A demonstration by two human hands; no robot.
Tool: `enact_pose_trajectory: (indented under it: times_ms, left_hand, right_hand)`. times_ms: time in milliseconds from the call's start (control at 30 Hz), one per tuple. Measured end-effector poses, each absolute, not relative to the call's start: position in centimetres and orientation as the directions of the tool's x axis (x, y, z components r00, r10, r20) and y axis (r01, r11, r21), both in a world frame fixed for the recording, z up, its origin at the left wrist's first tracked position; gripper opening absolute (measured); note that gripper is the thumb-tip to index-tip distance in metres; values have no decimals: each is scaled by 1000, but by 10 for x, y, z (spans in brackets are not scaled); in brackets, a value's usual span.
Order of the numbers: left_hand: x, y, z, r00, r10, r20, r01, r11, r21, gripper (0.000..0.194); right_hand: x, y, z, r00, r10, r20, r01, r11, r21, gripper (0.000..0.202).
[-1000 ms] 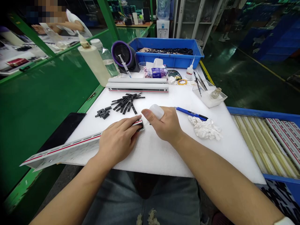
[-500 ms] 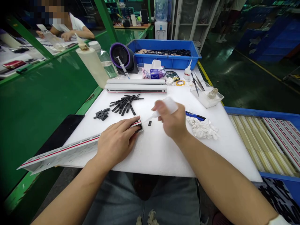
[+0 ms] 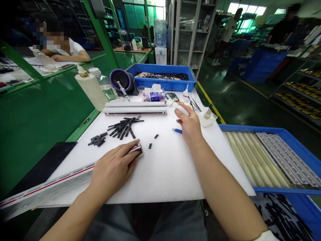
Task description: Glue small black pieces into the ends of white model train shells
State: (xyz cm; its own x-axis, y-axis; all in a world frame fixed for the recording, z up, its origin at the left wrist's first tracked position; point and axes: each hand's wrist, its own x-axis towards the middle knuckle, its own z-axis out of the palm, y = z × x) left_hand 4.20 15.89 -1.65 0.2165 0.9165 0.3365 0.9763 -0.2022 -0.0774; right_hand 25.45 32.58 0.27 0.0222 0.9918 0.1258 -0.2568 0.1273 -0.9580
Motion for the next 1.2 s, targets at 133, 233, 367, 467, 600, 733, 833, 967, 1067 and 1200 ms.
enact_pose_trajectory:
  times_ms: [133,233,367,467,600,733,833,967,1067,1200]
  left_hand:
    - [40,159,-19,214,914,346,977,-199,-80,28]
    - [39,159,-20,215,911,353,977,-197,-87,29]
    - [38,158,-19,223,911,347,974,-199,-105,29]
    - [37,158,-19,222,910,349,974,-195,-112,30]
    - [36,159,-21,216,908,360,976,-191,-103,30]
    - [35,161,-23,218,907,361,976,-196,-97,31]
    - [34,161,-22,215,910,354,977,-197,-86,31]
    - [34,161,-19,197,918,345,980,-186,-65,32]
    - [36,160,-17,186,924,335,982,-181,-47,32]
    - [38,160,-13,157,940,303,987,-162,-9,32]
  right_hand:
    - [252,330,-8,-33,920,390,370,374,-851,31]
    - [250,331,-14,-166,920,354,582,381,-718,24]
    - [242,331,-23,-188,936,298,670,344,-658,29]
    - [241,328,-19,-192,928,318,672,361,-646,41]
    - [276,327,9,12,802,597,679,432,-594,38]
    - [338,347,29,365,660,656,739,222,-635,31]
    - [361,365,23,295,813,502,733,145,-665,29]
    - [359,373,13,333,763,554,714,180,-676,27]
    - [357,370,15,361,731,579,685,214,-697,22]
    - [348,353,23,493,617,613,547,328,-770,21]
